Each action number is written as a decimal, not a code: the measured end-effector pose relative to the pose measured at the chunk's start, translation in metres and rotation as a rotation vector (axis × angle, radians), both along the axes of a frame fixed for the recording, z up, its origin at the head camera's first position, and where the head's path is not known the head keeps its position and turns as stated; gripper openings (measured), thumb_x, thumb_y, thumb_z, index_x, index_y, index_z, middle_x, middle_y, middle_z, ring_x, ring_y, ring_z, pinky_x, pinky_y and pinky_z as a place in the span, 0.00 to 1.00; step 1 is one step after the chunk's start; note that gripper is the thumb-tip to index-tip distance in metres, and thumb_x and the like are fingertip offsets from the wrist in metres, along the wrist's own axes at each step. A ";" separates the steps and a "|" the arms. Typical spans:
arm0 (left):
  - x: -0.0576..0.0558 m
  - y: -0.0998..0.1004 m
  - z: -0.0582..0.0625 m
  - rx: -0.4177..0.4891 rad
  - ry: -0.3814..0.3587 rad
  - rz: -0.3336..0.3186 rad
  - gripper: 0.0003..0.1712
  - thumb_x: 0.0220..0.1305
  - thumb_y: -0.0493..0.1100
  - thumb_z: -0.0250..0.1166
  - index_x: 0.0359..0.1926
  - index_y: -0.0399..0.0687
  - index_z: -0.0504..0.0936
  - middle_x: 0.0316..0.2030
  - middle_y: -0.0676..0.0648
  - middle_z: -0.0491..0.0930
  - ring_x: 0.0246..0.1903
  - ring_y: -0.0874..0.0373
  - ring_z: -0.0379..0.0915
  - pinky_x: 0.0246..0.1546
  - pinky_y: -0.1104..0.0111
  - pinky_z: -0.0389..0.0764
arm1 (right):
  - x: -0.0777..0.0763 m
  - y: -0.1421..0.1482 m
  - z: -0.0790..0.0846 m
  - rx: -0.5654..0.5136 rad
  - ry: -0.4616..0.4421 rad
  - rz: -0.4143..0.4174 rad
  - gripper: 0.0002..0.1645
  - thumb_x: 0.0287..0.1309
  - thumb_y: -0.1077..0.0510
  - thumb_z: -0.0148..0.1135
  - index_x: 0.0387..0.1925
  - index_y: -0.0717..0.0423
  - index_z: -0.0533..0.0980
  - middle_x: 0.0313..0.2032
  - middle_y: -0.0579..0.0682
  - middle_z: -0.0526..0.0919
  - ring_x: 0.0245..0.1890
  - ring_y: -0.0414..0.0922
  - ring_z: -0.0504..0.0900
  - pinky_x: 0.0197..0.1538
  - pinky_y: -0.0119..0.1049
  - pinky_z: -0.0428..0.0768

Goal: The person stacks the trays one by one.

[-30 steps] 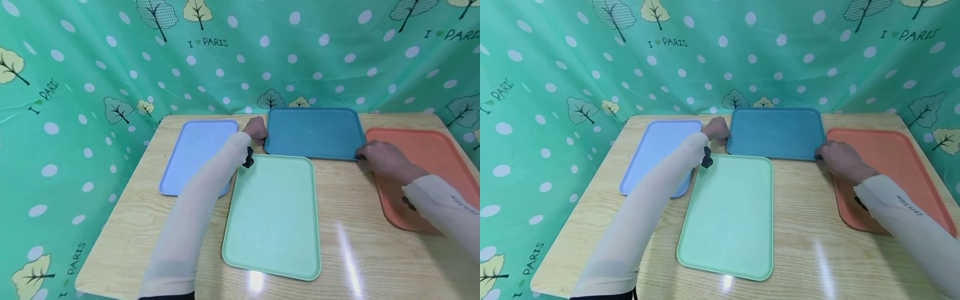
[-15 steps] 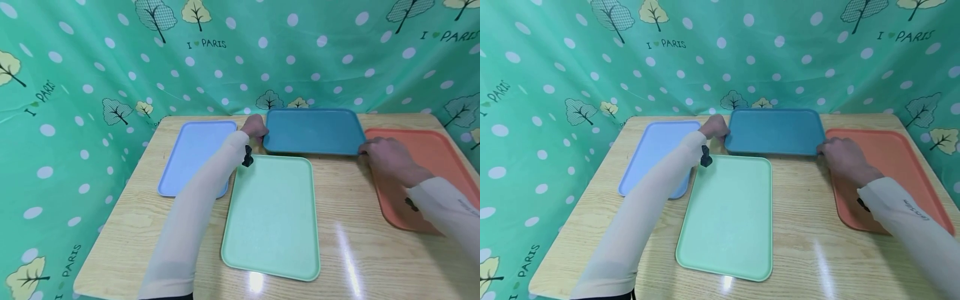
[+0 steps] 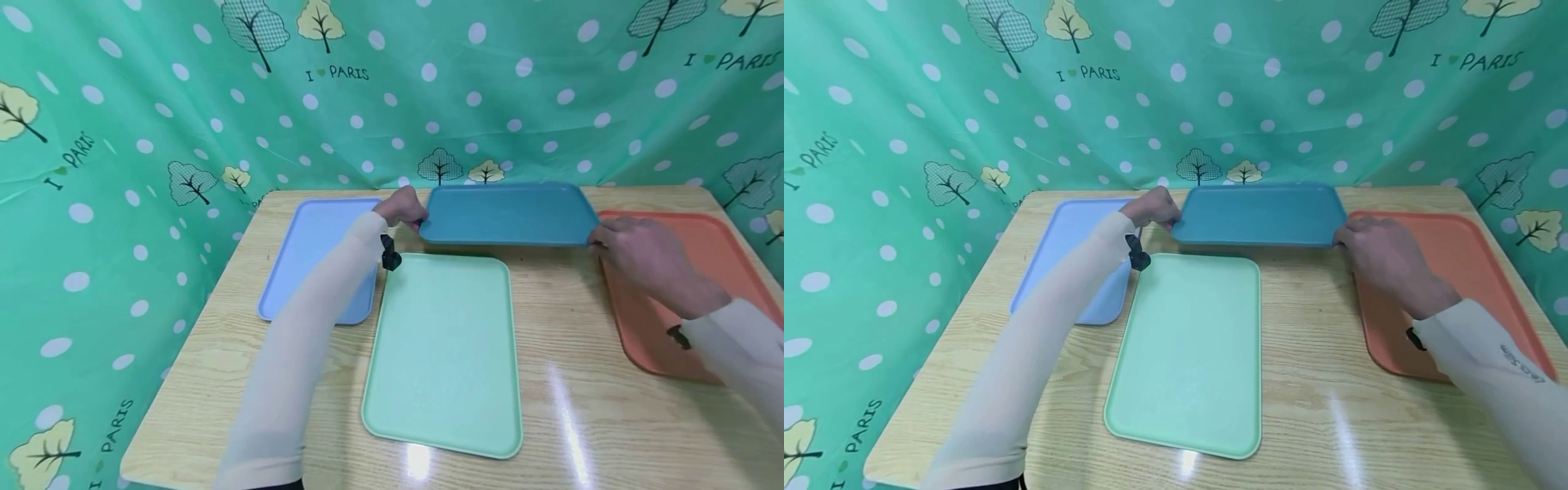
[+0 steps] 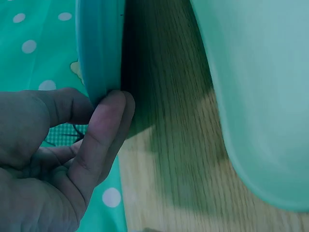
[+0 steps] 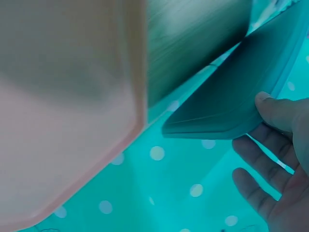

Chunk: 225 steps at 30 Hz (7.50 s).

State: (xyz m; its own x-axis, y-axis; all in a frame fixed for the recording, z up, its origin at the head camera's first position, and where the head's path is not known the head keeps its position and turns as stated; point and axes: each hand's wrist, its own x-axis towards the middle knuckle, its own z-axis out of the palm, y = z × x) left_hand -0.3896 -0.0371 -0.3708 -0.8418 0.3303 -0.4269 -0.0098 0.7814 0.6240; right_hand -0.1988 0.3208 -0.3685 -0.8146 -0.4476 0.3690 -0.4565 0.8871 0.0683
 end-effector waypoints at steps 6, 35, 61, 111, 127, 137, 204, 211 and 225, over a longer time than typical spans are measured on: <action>0.006 -0.019 0.001 0.030 0.010 -0.051 0.21 0.68 0.37 0.58 0.16 0.41 0.79 0.16 0.47 0.80 0.26 0.50 0.83 0.50 0.55 0.83 | 0.016 -0.015 0.004 0.015 0.118 0.120 0.13 0.37 0.69 0.77 0.27 0.60 0.81 0.24 0.53 0.83 0.22 0.47 0.78 0.23 0.41 0.77; 0.026 -0.070 0.007 0.052 0.043 -0.091 0.08 0.69 0.35 0.57 0.35 0.37 0.81 0.35 0.41 0.81 0.31 0.54 0.78 0.40 0.59 0.85 | 0.069 -0.079 0.001 -0.045 0.229 0.315 0.40 0.78 0.46 0.26 0.25 0.59 0.80 0.24 0.51 0.84 0.21 0.47 0.83 0.23 0.44 0.79; 0.044 -0.090 -0.012 -0.041 0.058 -0.184 0.06 0.68 0.35 0.58 0.41 0.39 0.81 0.29 0.45 0.76 0.25 0.58 0.72 0.29 0.66 0.81 | 0.114 -0.131 -0.027 -0.058 0.174 0.428 0.36 0.80 0.47 0.26 0.24 0.53 0.77 0.22 0.44 0.76 0.20 0.42 0.78 0.24 0.39 0.77; 0.045 -0.100 -0.018 -0.089 0.067 -0.144 0.04 0.65 0.36 0.62 0.38 0.42 0.82 0.31 0.45 0.80 0.29 0.57 0.78 0.31 0.67 0.85 | 0.117 -0.162 -0.049 -0.095 -0.071 0.385 0.16 0.39 0.52 0.80 0.19 0.46 0.77 0.18 0.40 0.75 0.16 0.36 0.72 0.18 0.28 0.67; 0.064 -0.116 -0.013 -0.075 0.030 -0.003 0.11 0.68 0.45 0.63 0.40 0.41 0.82 0.34 0.43 0.84 0.31 0.56 0.82 0.37 0.64 0.86 | 0.096 -0.148 -0.019 -0.201 -0.254 0.318 0.09 0.48 0.51 0.75 0.30 0.48 0.84 0.29 0.41 0.84 0.27 0.37 0.82 0.27 0.30 0.79; 0.079 -0.139 -0.016 0.013 -0.118 0.042 0.12 0.69 0.41 0.62 0.45 0.36 0.83 0.29 0.43 0.85 0.27 0.57 0.82 0.38 0.62 0.87 | 0.025 -0.108 0.016 -0.266 -0.418 0.088 0.13 0.59 0.57 0.69 0.42 0.60 0.84 0.36 0.53 0.88 0.38 0.49 0.86 0.39 0.48 0.85; 0.078 -0.130 -0.008 0.105 -0.076 0.175 0.13 0.70 0.42 0.61 0.49 0.40 0.86 0.41 0.40 0.86 0.27 0.58 0.82 0.45 0.56 0.85 | 0.014 -0.078 -0.025 -0.749 -1.383 -0.087 0.13 0.65 0.62 0.59 0.40 0.72 0.80 0.27 0.50 0.83 0.28 0.40 0.83 0.36 0.35 0.86; 0.072 -0.122 -0.003 0.047 -0.042 0.101 0.12 0.69 0.42 0.62 0.48 0.41 0.86 0.35 0.43 0.88 0.27 0.57 0.83 0.42 0.61 0.85 | 0.033 -0.087 -0.031 -0.798 -1.417 -0.073 0.11 0.63 0.63 0.60 0.36 0.71 0.80 0.25 0.50 0.83 0.26 0.40 0.84 0.34 0.35 0.86; 0.060 -0.097 0.000 0.002 -0.025 -0.001 0.11 0.70 0.41 0.62 0.46 0.42 0.87 0.38 0.44 0.86 0.27 0.59 0.80 0.46 0.58 0.84 | 0.028 -0.088 -0.032 -0.833 -1.439 -0.072 0.13 0.64 0.61 0.60 0.38 0.72 0.81 0.26 0.51 0.85 0.26 0.39 0.84 0.34 0.34 0.86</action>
State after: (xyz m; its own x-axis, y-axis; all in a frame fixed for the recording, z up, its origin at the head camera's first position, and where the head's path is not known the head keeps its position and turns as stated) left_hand -0.3296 -0.1339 -0.3711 -0.8308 0.3316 -0.4470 -0.0247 0.7804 0.6248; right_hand -0.1707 0.2324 -0.4003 -0.6872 -0.4755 -0.5491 0.3181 0.4827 -0.8160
